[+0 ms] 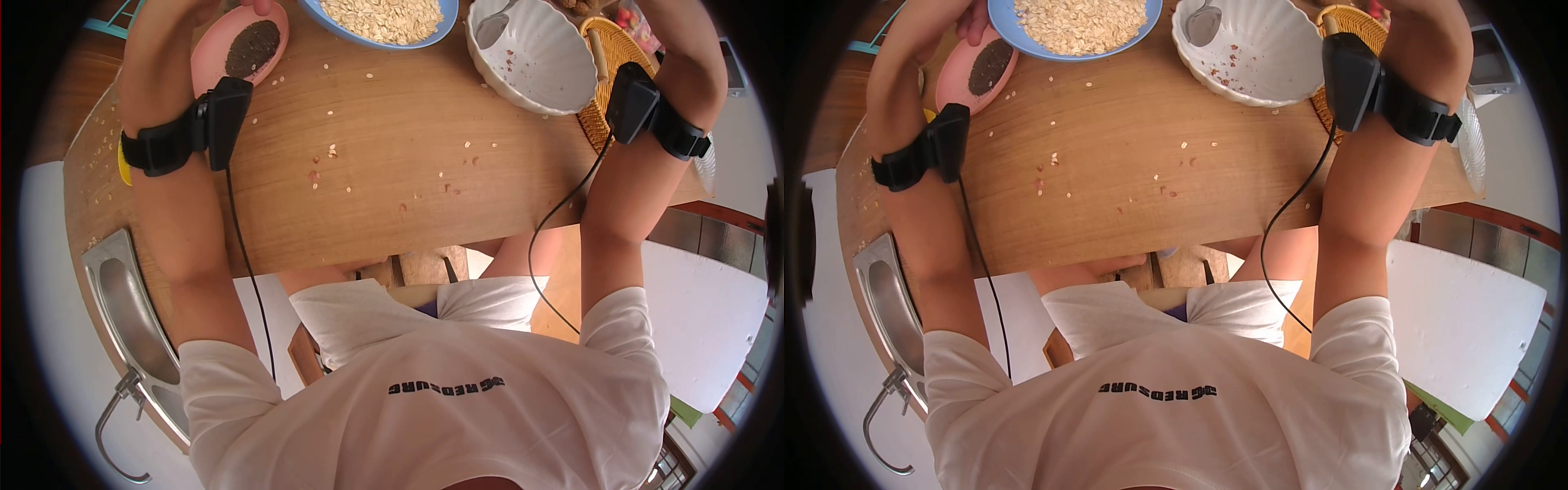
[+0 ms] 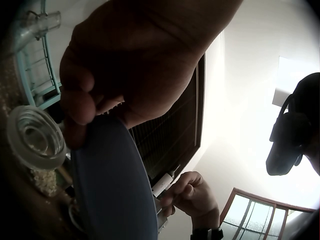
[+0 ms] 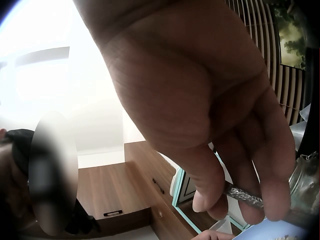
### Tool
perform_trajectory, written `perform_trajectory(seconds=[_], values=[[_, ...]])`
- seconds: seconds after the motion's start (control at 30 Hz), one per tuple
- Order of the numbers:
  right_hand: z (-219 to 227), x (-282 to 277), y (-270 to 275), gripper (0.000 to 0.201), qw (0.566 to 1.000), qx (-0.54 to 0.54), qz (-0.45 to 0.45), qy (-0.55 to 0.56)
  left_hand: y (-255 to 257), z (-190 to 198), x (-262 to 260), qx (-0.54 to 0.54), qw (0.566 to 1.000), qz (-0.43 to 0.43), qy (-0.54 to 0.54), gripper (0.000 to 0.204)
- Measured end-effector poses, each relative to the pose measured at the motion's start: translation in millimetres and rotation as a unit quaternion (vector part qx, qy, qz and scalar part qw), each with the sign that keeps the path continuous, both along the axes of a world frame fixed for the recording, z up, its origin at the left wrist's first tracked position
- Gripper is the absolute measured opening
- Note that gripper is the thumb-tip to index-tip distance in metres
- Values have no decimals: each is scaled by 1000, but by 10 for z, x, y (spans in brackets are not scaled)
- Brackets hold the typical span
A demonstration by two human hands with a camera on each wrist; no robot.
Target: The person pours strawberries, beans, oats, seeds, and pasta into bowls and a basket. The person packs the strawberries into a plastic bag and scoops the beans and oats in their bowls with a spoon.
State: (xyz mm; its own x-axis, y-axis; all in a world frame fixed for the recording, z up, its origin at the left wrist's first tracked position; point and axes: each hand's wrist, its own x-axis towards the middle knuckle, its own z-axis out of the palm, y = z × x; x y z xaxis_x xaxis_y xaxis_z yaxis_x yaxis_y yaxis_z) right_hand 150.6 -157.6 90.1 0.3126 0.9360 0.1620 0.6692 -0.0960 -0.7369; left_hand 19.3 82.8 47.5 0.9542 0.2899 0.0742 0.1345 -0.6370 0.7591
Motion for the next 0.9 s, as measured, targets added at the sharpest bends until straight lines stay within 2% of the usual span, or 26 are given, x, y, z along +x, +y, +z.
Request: perform_trajectory(seconds=[0.07,0.13,0.27,0.33,0.37,0.43,0.47,0.57,0.6,0.67,0.73,0.77,0.87,0.9], values=[[5,-25,11,15,1000,-10,-27,4,21,-4,-17,-4,1000,-10,-7,20],[-92,-26,5,15,996,58,-44,-58,38,-1,-31,-9,1000,-20,-12,20],[-100,-16,35,15,996,47,-32,-68,24,33,-32,2,1000,-28,-4,21],[-79,-86,72,15,995,29,-95,-33,19,28,-47,18,999,-29,-5,22],[-92,-107,80,15,995,30,-92,-33,23,22,-49,8,999,-32,-15,22],[-129,-141,85,16,979,89,-149,-110,13,43,-61,4,999,-34,-30,22],[-118,-129,89,16,978,96,-146,-117,3,58,-70,1,1000,-25,-10,22],[-57,-42,103,20,943,239,-227,-48,9,138,-41,12,1000,4,9,23],[-54,0,108,20,941,248,-223,-56,13,133,-29,11,999,20,28,23],[-35,80,135,20,891,373,-261,-12,47,147,-9,10,1000,9,14,24],[-29,85,153,19,883,392,-257,3,31,163,-1,14,998,54,36,25],[-34,70,188,20,880,393,-267,21,64,173,-17,-8,999,14,28,25],[-118,92,246,20,883,399,-244,34,247,-166,131,-46,998,30,4,21],[-122,117,262,20,897,362,-247,61,275,-230,144,-43,999,28,1,21]])
